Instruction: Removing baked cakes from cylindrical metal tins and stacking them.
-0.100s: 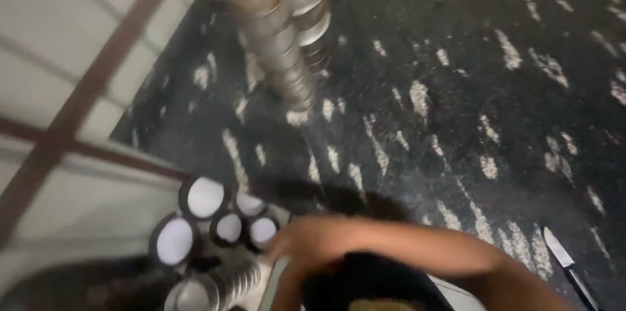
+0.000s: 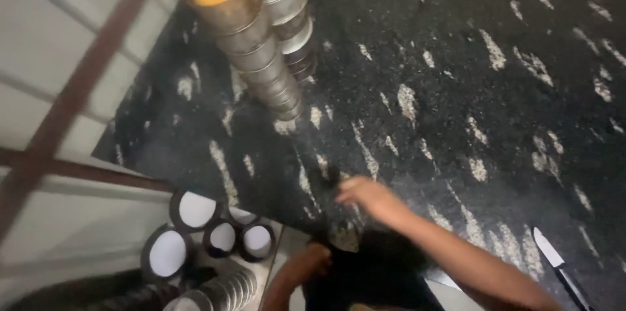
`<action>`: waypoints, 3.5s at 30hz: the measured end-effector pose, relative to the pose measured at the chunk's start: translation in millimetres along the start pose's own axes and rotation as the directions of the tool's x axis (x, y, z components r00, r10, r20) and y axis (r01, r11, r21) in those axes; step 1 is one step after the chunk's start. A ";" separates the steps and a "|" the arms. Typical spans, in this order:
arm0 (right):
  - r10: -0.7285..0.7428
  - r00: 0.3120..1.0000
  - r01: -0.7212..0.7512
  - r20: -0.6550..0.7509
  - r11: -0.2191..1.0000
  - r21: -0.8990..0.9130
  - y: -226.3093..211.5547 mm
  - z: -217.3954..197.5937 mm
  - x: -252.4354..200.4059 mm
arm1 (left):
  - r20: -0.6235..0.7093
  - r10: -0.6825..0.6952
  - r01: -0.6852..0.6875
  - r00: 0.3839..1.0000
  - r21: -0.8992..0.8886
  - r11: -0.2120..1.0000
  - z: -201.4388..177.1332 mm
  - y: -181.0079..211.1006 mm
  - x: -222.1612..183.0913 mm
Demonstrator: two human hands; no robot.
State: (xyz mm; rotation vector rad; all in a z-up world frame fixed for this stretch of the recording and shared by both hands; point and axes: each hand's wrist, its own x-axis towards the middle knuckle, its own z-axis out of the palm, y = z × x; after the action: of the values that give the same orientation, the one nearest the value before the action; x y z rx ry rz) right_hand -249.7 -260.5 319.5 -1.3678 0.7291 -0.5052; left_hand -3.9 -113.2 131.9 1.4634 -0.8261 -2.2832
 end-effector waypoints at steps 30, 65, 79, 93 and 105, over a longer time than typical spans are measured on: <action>0.714 0.322 -0.397 -0.622 0.699 0.596 176.8 -60.5 -67.7 | -0.342 0.733 -0.392 0.587 0.672 0.628 -186.7 243.4 128.0; 0.775 0.302 -0.389 -0.555 0.632 0.670 141.7 -68.9 -54.5 | -0.072 0.267 -0.276 0.961 -0.272 0.922 -81.8 318.6 219.6; 0.753 0.339 -0.348 -0.563 0.657 0.669 125.8 -70.2 -54.7 | 0.129 0.205 -0.180 0.970 -0.185 0.966 109.4 384.2 263.0; 0.775 0.325 -0.356 -0.542 0.631 0.689 137.1 -70.8 -54.8 | 0.191 0.181 -0.136 0.965 -0.226 0.965 204.2 376.2 320.9; 0.801 0.293 -0.353 -0.522 0.598 0.720 135.7 -72.3 -55.5 | -0.056 0.561 -0.550 0.826 0.138 0.824 116.3 323.2 308.8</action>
State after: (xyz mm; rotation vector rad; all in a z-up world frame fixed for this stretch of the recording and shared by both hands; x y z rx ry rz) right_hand -351.9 -250.5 192.4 -0.1721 1.7093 -0.6344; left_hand -258.6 -498.4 143.2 1.1566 -1.1913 -1.7362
